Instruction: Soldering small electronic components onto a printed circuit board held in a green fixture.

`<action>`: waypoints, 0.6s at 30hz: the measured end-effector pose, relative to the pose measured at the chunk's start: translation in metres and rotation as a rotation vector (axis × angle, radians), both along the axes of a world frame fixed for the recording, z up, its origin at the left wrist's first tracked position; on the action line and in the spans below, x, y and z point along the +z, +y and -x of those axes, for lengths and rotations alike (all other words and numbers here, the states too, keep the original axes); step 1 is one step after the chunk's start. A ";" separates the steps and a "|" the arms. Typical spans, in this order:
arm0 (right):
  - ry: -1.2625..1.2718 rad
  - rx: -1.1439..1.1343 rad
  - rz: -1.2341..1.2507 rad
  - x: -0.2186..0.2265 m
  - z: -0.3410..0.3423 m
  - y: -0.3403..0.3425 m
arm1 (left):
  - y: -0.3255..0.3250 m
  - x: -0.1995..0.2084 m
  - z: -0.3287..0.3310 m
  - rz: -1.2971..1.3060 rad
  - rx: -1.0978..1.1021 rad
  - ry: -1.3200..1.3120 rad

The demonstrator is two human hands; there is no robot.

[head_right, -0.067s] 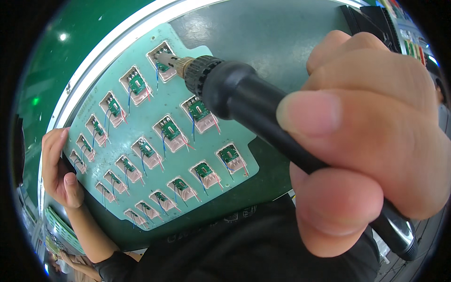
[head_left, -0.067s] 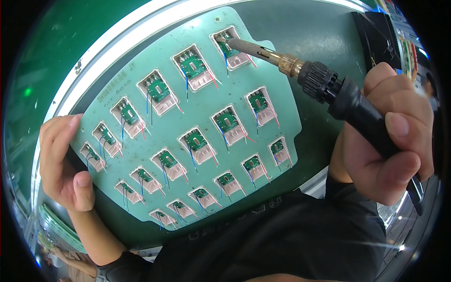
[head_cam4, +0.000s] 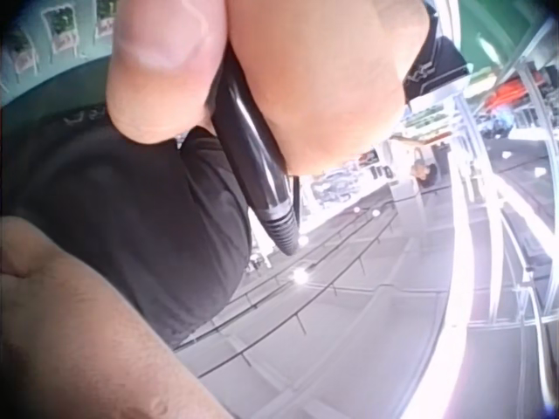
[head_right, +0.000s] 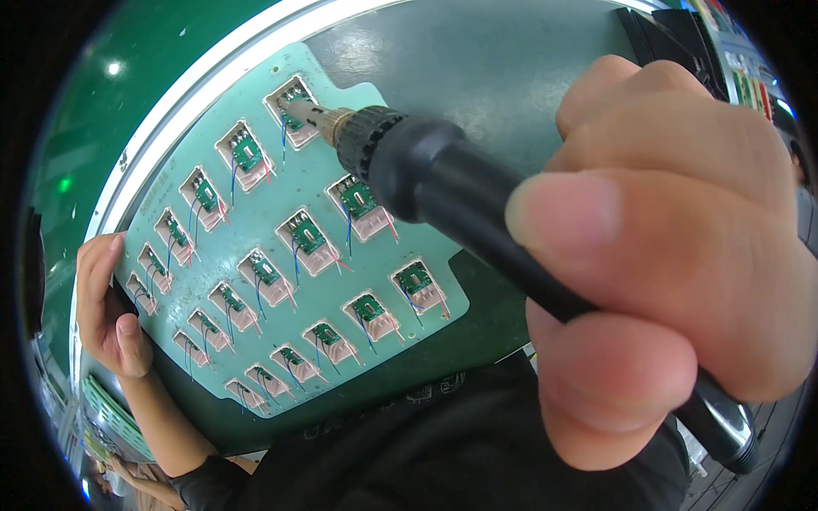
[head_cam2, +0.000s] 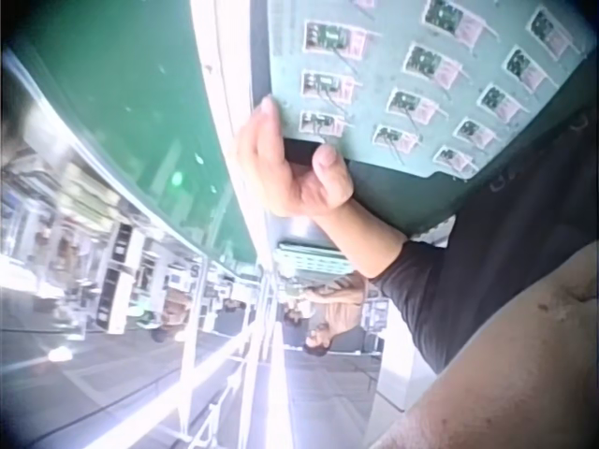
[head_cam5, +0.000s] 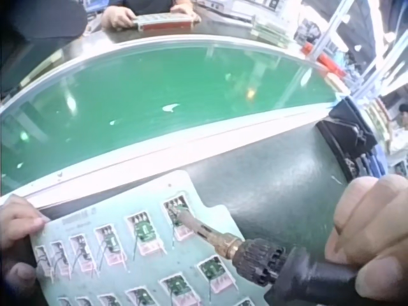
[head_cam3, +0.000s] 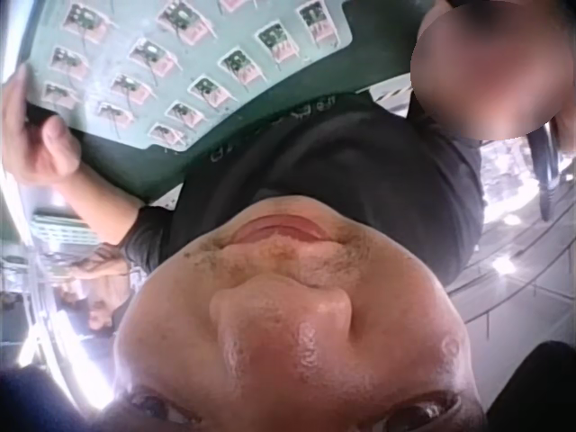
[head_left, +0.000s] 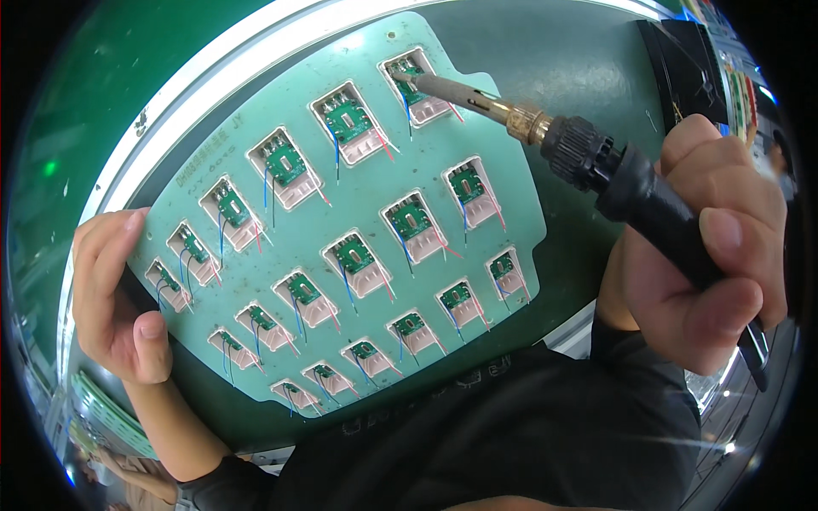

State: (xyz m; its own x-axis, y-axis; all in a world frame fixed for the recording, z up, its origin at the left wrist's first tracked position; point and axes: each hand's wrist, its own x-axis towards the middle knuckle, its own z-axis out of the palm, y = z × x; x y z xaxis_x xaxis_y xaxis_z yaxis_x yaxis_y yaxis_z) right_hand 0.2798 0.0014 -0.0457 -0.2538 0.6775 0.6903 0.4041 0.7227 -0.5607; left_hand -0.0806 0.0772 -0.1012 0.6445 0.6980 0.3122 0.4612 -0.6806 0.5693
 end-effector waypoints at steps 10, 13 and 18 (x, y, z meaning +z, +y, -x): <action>0.018 0.016 0.023 -0.002 -0.010 -0.004 | 0.000 -0.006 0.001 0.025 -0.030 -0.025; 0.020 0.014 0.008 -0.002 -0.008 0.001 | -0.001 -0.003 0.002 0.032 -0.033 -0.033; -0.032 -0.022 -0.075 -0.005 -0.019 0.017 | -0.002 -0.002 0.004 0.031 -0.021 -0.043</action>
State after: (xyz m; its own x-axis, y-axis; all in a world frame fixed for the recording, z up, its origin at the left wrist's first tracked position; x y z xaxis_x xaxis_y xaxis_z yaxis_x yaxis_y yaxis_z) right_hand 0.2993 0.0182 -0.0504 -0.2617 0.6299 0.7313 0.4372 0.7529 -0.4920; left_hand -0.0842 0.0750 -0.1037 0.6453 0.6945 0.3180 0.4221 -0.6712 0.6094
